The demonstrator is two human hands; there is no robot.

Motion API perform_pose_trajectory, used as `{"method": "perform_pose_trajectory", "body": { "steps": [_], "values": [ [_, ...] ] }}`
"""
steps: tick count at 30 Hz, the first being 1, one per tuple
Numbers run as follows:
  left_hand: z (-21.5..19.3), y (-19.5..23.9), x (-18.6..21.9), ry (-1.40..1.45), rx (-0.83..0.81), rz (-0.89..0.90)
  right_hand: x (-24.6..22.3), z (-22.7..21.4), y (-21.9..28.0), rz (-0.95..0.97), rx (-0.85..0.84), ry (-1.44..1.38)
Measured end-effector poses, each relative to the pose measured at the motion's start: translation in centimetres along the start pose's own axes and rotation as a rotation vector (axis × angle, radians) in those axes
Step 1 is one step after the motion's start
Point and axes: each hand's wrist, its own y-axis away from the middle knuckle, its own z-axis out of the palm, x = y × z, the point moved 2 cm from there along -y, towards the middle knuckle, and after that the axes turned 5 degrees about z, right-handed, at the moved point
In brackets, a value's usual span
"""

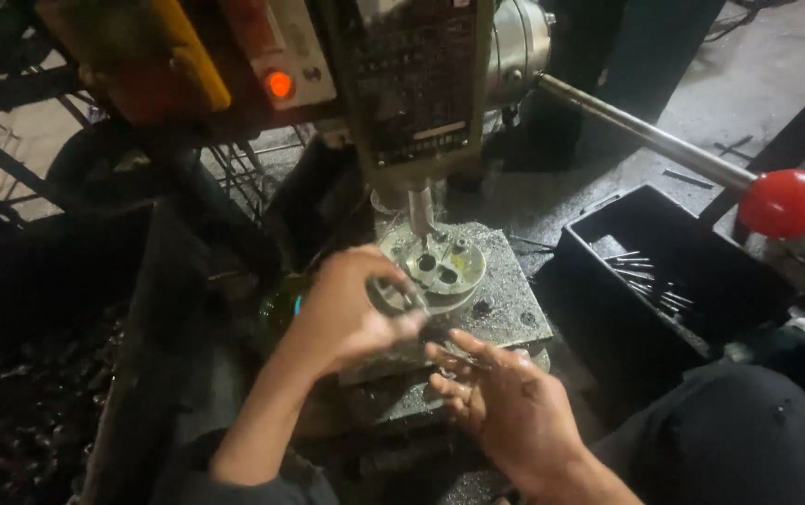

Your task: Operating a drill press to process metal components, including loading parts into a fixture and applying lubricant with a brush.

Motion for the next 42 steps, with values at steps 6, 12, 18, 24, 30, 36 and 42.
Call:
{"method": "perform_pose_trajectory", "body": {
  "steps": [6, 12, 18, 24, 30, 36, 42],
  "values": [
    [3.2, 1.7, 3.6, 0.054, -0.243, 0.012, -2.1, 1.7, 3.4, 0.240, 0.001, 0.034],
    [-1.4, 1.9, 3.6, 0.002, -0.007, -0.177, -13.9, -4.5, 15.0, -0.354, 0.746, 0.752],
    [-2.9, 2.9, 1.2, -0.001, 0.047, -0.251, -20.9, -21.0, 26.4, -0.944, 1.061, 1.894],
    [-3.3, 3.1, -0.4, 0.014, 0.123, -0.156, -13.3, -1.7, 21.1, -0.843, 1.013, 2.092],
    [-4.1, 3.2, -0.8, 0.043, 0.150, -0.368, -8.7, 8.7, 7.8, -1.027, 0.015, 2.088],
    [-4.3, 3.4, -2.3, -0.016, 0.051, -0.434, -8.3, 12.1, -0.3, -0.842, -0.038, 2.272],
    [-5.2, 3.9, -1.9, 0.027, -0.006, -0.502, -9.2, 12.4, -1.6, -0.876, 0.016, 2.415]
  ]
}}
